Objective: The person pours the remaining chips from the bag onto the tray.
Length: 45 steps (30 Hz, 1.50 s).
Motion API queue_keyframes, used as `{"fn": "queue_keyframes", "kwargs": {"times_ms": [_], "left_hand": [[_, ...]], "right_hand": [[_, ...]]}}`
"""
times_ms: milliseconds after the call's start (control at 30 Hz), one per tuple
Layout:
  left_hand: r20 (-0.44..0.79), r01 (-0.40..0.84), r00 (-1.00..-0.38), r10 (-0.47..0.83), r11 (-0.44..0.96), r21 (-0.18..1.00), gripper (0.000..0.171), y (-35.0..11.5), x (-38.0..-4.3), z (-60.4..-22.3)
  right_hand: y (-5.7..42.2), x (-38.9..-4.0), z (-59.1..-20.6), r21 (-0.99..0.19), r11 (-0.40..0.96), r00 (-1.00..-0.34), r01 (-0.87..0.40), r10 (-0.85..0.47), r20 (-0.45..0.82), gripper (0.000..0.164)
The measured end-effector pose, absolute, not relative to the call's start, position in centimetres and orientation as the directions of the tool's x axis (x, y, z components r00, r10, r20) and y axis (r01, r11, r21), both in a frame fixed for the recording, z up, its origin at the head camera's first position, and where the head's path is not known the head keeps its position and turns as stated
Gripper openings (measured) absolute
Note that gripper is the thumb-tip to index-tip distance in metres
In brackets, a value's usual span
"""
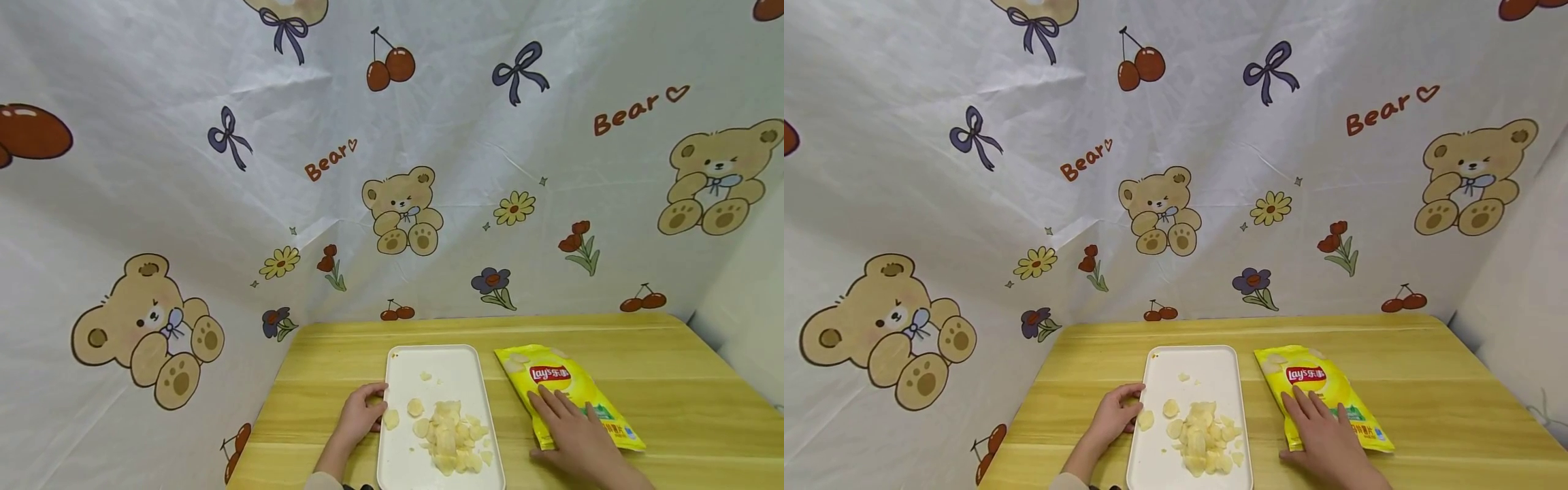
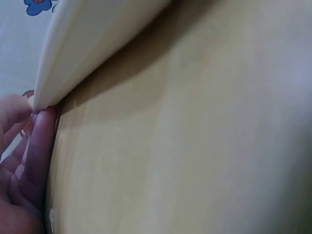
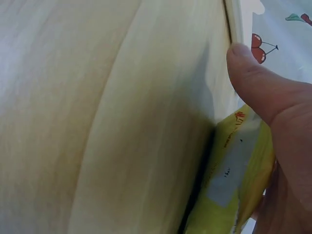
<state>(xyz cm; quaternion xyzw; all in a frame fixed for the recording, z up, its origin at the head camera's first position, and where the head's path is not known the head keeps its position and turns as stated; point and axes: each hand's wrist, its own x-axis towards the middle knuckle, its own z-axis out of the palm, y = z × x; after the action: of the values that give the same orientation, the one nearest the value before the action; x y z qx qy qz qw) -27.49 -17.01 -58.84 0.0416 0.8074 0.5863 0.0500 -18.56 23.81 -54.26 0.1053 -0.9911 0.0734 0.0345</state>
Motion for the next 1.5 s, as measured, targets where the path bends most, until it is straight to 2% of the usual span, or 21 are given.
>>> {"fn": "queue_keyframes", "kwargs": {"times_ms": [367, 767, 1500], "left_hand": [[-0.045, -0.007, -0.991, 0.126, 0.288, 0.958, 0.038, -17.0, -27.5, -58.8], [-0.054, -0.015, -0.990, 0.128, 0.288, 0.958, 0.038, -16.8, -27.5, -58.7], [-0.059, -0.018, -0.990, 0.132, 0.297, 0.955, 0.039, -17.1, -27.3, -58.4]], "right_hand": [[24.0, -18.6, -54.9, -0.210, 0.960, -0.983, -0.184, -0.186, 0.014, 0.115], [23.3, -18.7, -54.8, -0.236, 0.964, -0.985, -0.121, -0.146, -0.089, 0.117], [23.9, -17.3, -54.4, -0.166, 0.963, -0.971, -0.212, -0.188, 0.150, 0.113]]}}
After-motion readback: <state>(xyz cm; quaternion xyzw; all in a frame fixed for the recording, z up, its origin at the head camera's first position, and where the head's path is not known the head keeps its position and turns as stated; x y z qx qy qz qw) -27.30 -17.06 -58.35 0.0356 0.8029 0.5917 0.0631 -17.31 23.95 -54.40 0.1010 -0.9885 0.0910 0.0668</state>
